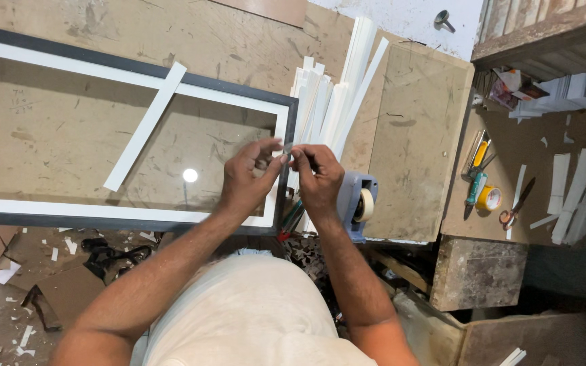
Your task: The person assembles picture frames by inserting white plastic strips into the inner edges of black frames. They repeatedly measure, cut, and fit the strips along each side, then place a glass pane into one frame. The workspace is cluttered with tools and materials.
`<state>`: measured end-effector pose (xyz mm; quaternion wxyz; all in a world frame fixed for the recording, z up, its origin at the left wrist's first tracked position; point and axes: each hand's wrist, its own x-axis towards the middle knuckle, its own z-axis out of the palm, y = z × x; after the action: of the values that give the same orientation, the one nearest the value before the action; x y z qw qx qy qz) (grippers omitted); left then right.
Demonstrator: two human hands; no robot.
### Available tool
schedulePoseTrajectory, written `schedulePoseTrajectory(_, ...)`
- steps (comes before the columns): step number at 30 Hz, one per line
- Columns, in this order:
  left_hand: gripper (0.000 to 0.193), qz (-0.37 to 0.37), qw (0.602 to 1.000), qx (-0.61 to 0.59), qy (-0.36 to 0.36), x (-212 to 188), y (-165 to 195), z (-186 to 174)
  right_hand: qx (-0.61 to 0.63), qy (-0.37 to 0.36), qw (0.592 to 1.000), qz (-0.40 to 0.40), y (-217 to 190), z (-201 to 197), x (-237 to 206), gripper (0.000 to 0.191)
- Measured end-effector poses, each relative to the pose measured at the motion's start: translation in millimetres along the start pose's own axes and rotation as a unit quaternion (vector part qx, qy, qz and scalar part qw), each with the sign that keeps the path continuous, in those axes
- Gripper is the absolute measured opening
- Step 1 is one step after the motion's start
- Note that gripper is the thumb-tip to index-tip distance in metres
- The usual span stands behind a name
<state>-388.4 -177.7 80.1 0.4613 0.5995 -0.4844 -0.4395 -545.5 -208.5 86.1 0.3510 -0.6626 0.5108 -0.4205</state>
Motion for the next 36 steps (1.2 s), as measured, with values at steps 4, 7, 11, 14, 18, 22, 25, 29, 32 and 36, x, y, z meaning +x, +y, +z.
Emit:
schedulePoseTrajectory(4,0.043,0.172,0.945,0.271,0.061,42.7,-25.2,-14.9,-0.052,-0.027,0.998,-0.013,29.1,14.6,50.0,0.012)
schedulePoseTrajectory(7,0.044,0.188,0.933,0.302,0.048,64.4,-41.3,-16.6,-0.109,-0.071,0.99,-0.05,47.8,23.7,84.6,0.01)
schedulePoseTrajectory(11,0.052,0.181,0.923,0.339,0.017,78.8,-57.5,-14.4,-0.176,-0.143,0.972,-0.061,64.3,31.9,106.6,0.007)
schedulePoseTrajectory(14,0.059,0.185,0.913,0.363,0.016,82.4,-64.9,-12.8,-0.196,-0.166,0.964,-0.063,71.4,35.6,112.9,0.006)
schedulePoseTrajectory(18,0.063,0.177,0.914,0.366,0.015,84.3,-69.3,-10.8,-0.218,-0.178,0.957,-0.068,76.9,42.3,119.1,0.004)
schedulePoseTrajectory(22,0.063,0.17,0.915,0.365,0.016,86.0,-69.8,-8.5,-0.231,-0.172,0.951,-0.111,79.2,43.6,120.5,0.006)
schedulePoseTrajectory(25,0.064,0.164,0.914,0.371,0.013,87.8,-69.2,-7.6,-0.243,-0.168,0.948,-0.119,80.1,43.4,118.3,0.009)
schedulePoseTrajectory(29,0.063,0.157,0.913,0.376,-0.001,89.6,-66.2,-6.8,-0.277,-0.142,0.942,-0.123,76.6,47.1,116.1,0.017)
schedulePoseTrajectory(32,0.063,0.145,0.913,0.38,-0.016,87.4,-61.0,-5.5,-0.282,-0.096,0.952,-0.077,66.8,48.1,115.7,0.064)
schedulePoseTrajectory(36,0.056,0.143,0.903,0.404,-0.037,86.1,-55.6,-3.1,-0.207,-0.042,0.973,0.091,49.7,33.1,108.2,0.111)
